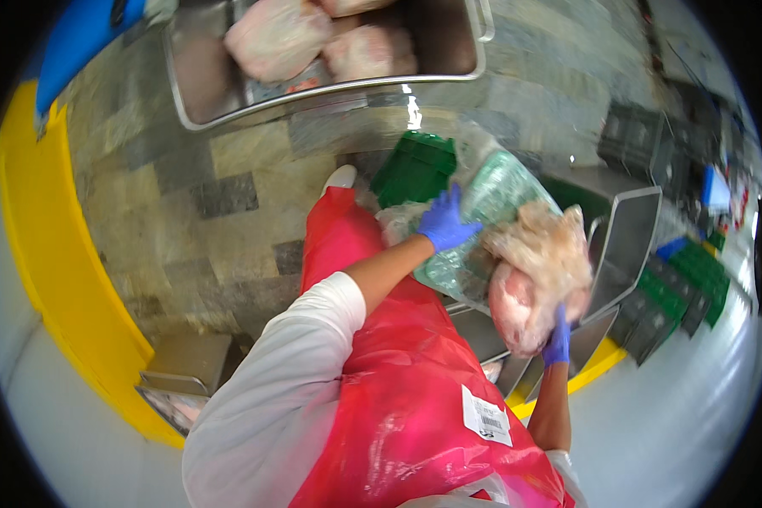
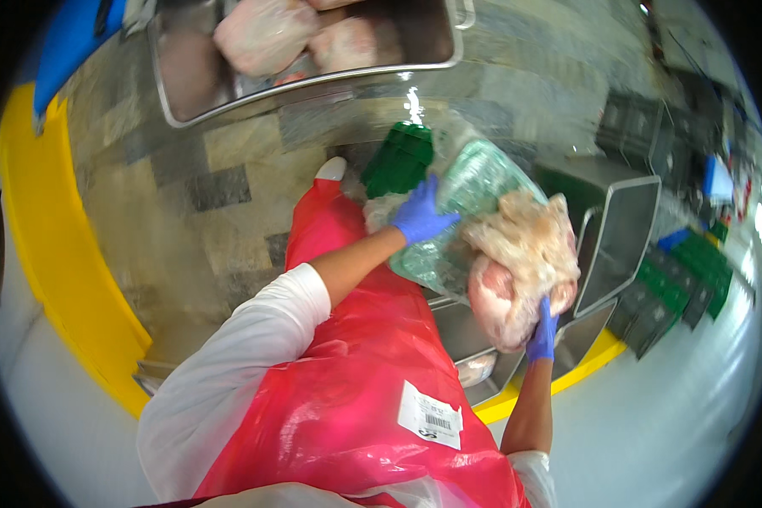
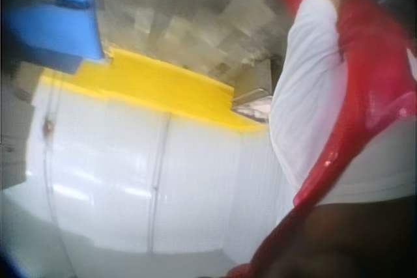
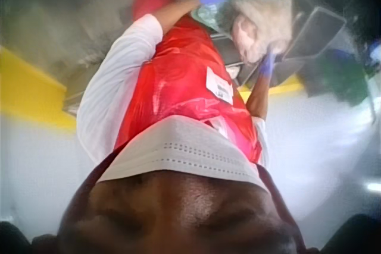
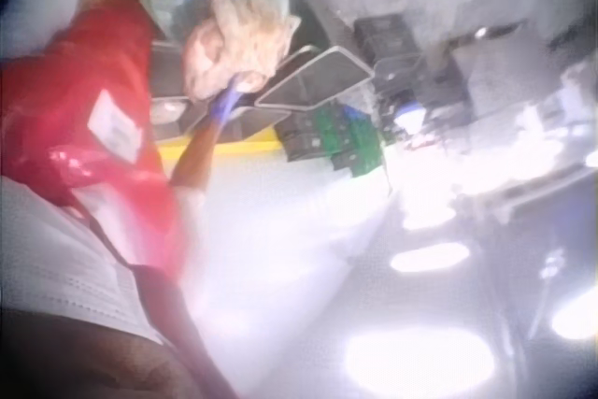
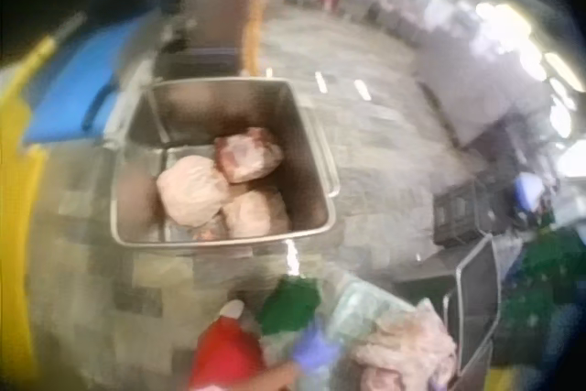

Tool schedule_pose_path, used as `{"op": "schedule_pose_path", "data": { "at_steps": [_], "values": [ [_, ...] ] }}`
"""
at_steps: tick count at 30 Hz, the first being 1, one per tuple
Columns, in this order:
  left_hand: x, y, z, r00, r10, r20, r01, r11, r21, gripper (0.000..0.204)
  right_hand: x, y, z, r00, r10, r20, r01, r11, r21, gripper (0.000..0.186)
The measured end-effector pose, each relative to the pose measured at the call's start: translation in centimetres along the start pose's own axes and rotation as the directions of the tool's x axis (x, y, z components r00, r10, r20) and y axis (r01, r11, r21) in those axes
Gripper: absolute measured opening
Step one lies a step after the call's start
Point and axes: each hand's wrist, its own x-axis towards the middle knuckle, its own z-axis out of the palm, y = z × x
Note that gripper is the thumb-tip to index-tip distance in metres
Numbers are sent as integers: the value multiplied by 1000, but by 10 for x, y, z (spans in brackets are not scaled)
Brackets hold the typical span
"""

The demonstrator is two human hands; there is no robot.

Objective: The person removes a large piece of raw meat from a plastic bag, places it on a green cutting board, and uses a knife to trim fat and connective tissue from the meat. The trimmed pieces are placed into a metal bin.

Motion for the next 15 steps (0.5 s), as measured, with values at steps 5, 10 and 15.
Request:
{"op": "schedule_pose_path", "data": {
  "at_steps": [5, 10, 15],
  "values": [
    [16, -31, 21, 973, 195, -124, -209, 972, -110, 116, -37, 1, 36, 999, -29, -30, 31, 998, 60, 78],
    [-5, -9, 16, 986, 162, -32, -164, 982, -95, 108, -59, 43, 37, 995, 101, -14, -95, 966, 239, 87],
    [2, 2, 19, 999, 47, -13, -45, 992, 121, 109, -90, 1, 64, 989, 143, -24, -115, 874, 471, 87]
  ]
}}
